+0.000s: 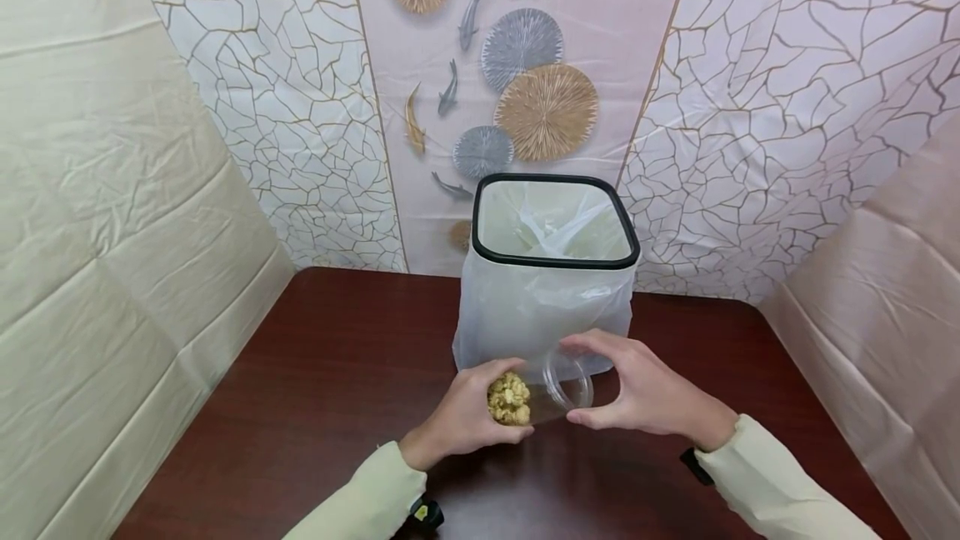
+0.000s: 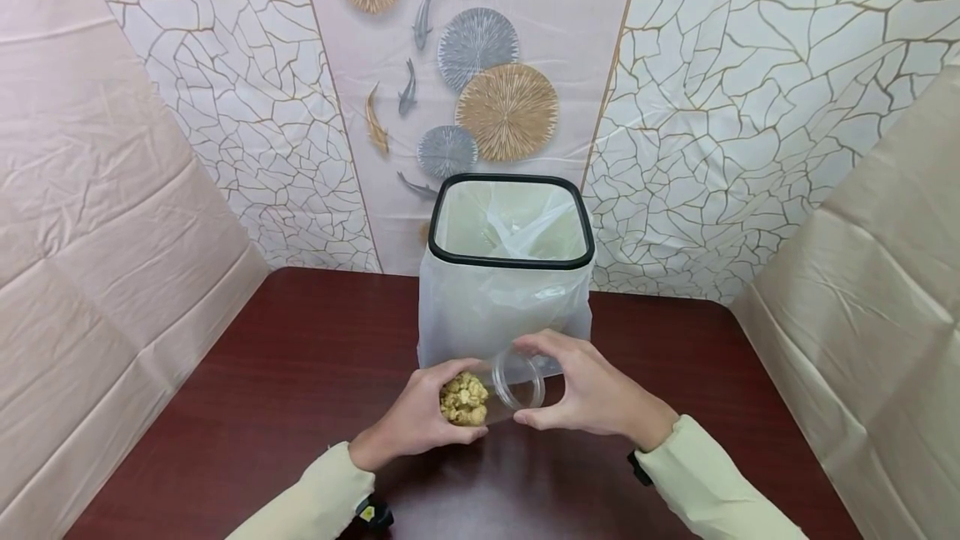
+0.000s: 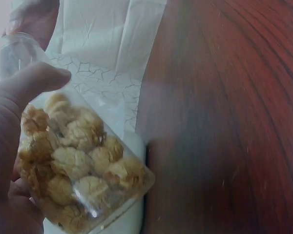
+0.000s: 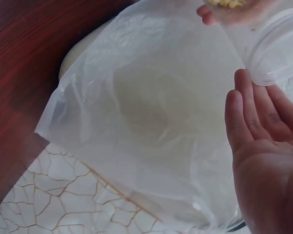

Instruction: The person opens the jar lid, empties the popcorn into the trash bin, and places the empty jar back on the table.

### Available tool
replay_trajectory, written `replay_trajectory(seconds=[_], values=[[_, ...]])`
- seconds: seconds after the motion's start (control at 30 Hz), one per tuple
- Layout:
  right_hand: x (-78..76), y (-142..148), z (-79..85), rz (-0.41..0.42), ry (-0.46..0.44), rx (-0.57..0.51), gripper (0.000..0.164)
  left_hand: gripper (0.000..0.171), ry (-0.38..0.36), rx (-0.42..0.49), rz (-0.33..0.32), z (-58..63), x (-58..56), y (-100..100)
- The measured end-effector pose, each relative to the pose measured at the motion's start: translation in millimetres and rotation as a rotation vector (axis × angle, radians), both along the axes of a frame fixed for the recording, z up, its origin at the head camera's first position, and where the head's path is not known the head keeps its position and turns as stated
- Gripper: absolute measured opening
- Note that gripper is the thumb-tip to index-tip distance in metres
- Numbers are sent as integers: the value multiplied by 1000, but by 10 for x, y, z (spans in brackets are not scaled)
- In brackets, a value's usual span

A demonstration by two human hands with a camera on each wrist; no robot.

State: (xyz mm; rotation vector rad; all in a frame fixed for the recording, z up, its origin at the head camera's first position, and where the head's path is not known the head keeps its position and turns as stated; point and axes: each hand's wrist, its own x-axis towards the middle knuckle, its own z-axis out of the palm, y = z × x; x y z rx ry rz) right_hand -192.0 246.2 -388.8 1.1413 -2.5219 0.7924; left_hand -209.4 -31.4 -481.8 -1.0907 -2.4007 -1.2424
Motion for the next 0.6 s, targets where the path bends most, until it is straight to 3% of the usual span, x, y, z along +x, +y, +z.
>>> replay_trajectory(seconds=[0.33, 0.6], values=[[44, -214, 34, -80, -123, -8, 74, 83, 123, -135, 119, 103, 33, -272], [24, -372, -71, -175, -234, -28, 64, 86, 276, -207, 199, 82, 40, -381]])
